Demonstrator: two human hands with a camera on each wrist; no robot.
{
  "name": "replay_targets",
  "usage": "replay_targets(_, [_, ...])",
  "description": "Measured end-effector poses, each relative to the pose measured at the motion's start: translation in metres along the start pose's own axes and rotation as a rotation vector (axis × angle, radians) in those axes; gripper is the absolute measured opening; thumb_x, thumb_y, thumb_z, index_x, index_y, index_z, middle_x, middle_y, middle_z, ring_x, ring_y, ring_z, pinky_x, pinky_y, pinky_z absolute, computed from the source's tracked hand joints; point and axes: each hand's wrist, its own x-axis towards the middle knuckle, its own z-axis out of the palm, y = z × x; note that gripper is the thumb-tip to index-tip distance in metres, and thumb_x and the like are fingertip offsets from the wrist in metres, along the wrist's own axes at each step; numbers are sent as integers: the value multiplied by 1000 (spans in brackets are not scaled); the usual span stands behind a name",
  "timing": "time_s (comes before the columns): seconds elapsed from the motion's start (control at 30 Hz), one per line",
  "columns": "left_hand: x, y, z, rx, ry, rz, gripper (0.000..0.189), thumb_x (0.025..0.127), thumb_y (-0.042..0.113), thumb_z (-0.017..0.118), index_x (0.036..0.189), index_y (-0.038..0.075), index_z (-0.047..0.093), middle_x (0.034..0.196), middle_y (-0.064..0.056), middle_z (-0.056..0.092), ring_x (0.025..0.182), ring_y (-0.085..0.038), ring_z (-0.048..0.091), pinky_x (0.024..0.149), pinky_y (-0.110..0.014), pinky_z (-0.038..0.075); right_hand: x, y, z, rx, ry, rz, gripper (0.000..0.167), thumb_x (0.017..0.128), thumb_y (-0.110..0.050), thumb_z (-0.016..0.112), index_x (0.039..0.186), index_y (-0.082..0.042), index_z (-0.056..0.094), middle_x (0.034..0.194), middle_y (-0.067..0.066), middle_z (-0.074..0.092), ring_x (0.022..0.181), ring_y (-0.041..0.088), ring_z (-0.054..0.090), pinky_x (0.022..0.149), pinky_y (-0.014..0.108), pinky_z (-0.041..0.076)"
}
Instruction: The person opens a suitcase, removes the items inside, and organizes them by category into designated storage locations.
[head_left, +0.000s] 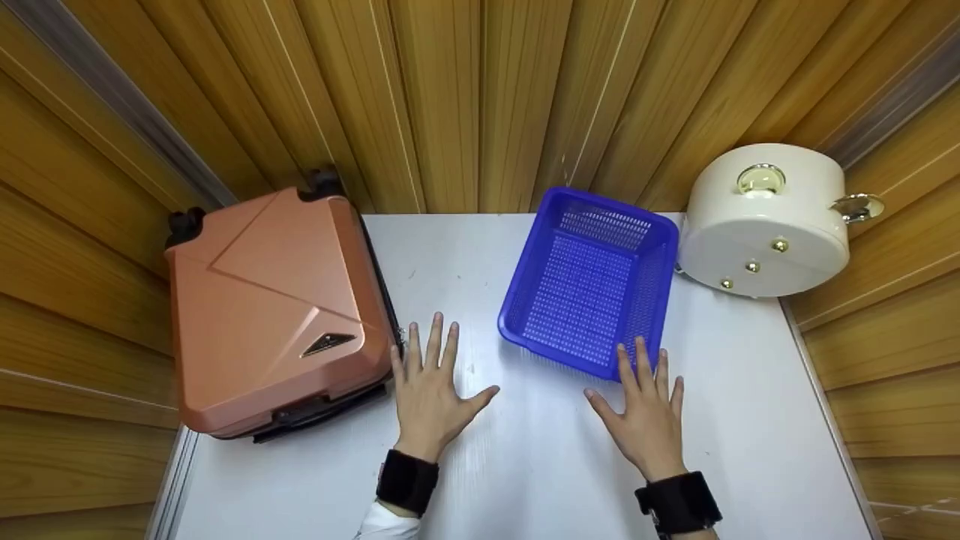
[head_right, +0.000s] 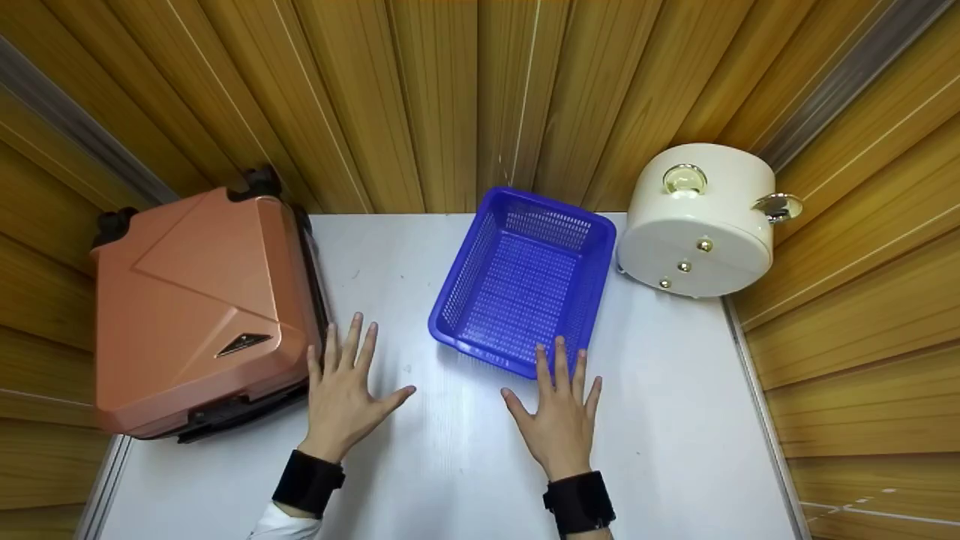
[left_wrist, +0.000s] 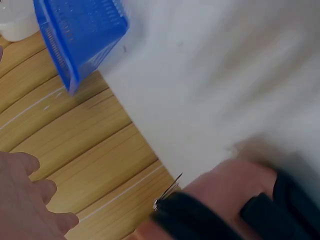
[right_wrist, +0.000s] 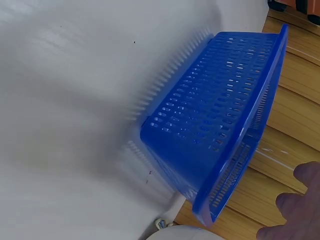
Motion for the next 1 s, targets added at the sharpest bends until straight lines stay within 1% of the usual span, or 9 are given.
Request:
replay_targets(0.17, [9, -9, -22, -25, 31, -24, 115, 75, 84, 65, 163, 18, 35, 173, -5, 21, 157, -43, 17, 122, -68, 10, -1, -12, -3, 7, 7, -22, 93, 94, -57, 68, 162, -5, 32, 172, 20, 16, 156, 50, 3, 119, 73, -4])
replay_targets(0.3, [16, -23, -39, -30, 65, -51, 115, 75, 83, 66, 163, 16, 35, 173, -6, 20, 157, -43, 14, 121, -71, 10, -6, -23, -1, 8, 4, -42, 92, 94, -57, 68, 162, -6, 33, 172, 19, 16, 157, 50, 4, 120, 72, -3])
replay_targets(0.43, [23, -45, -52, -27, 91, -89, 117, 75, 83, 66, 164, 15, 32, 173, -8, 18, 157, -46, 13, 119, -73, 9, -17, -36, 4, 15, -2, -58, 91, 93, -57, 69, 162, -7, 35, 172, 18, 18, 157, 49, 5, 120, 72, -2])
replay_targets(0.57, [31, -74, -62, -48, 64, -166, 117, 77, 81, 67, 166, 16, 27, 174, -8, 12, 157, -47, 7, 120, -73, 4, -27, -46, 11, 20, -8, -77, 91, 92, -57, 70, 161, -8, 37, 172, 17, 19, 157, 49, 7, 120, 72, 0])
replay_targets(0.67, [35, -98, -66, -65, 25, -240, 118, 78, 79, 69, 167, 17, 22, 175, -7, 8, 158, -45, 2, 120, -72, 0, -34, -49, 16, 14, -11, -87, 90, 91, -57, 71, 161, -9, 39, 172, 15, 21, 156, 50, 10, 120, 73, 4])
replay_targets(0.73, [36, -114, -67, -68, 1, -283, 118, 78, 78, 69, 167, 17, 21, 175, -7, 5, 159, -44, -1, 121, -71, -2, -36, -50, 19, 9, -17, -88, 90, 91, -58, 70, 161, -10, 39, 172, 13, 21, 156, 49, 10, 119, 73, 5])
replay_targets(0.8, [35, -126, -66, -72, -26, -313, 119, 78, 79, 68, 168, 18, 19, 175, -7, 3, 159, -43, -4, 121, -70, -5, -38, -49, 20, 8, -24, -86, 90, 92, -59, 69, 161, -10, 39, 172, 13, 21, 156, 48, 11, 119, 73, 6])
replay_targets(0.9, [32, -134, -60, -78, -45, -333, 118, 79, 81, 64, 168, 18, 18, 175, -7, 4, 159, -40, -4, 121, -68, -6, -38, -48, 19, 11, -41, -76, 89, 93, -59, 68, 161, -10, 38, 172, 13, 21, 157, 48, 9, 119, 73, 5])
replay_targets(1.0, [31, -132, -49, -71, -21, -322, 114, 81, 80, 61, 167, 16, 21, 175, -7, 8, 160, -39, 0, 122, -68, -5, -38, -46, 18, 11, -46, -65, 89, 93, -58, 68, 161, -9, 39, 172, 14, 22, 156, 49, 10, 119, 73, 4])
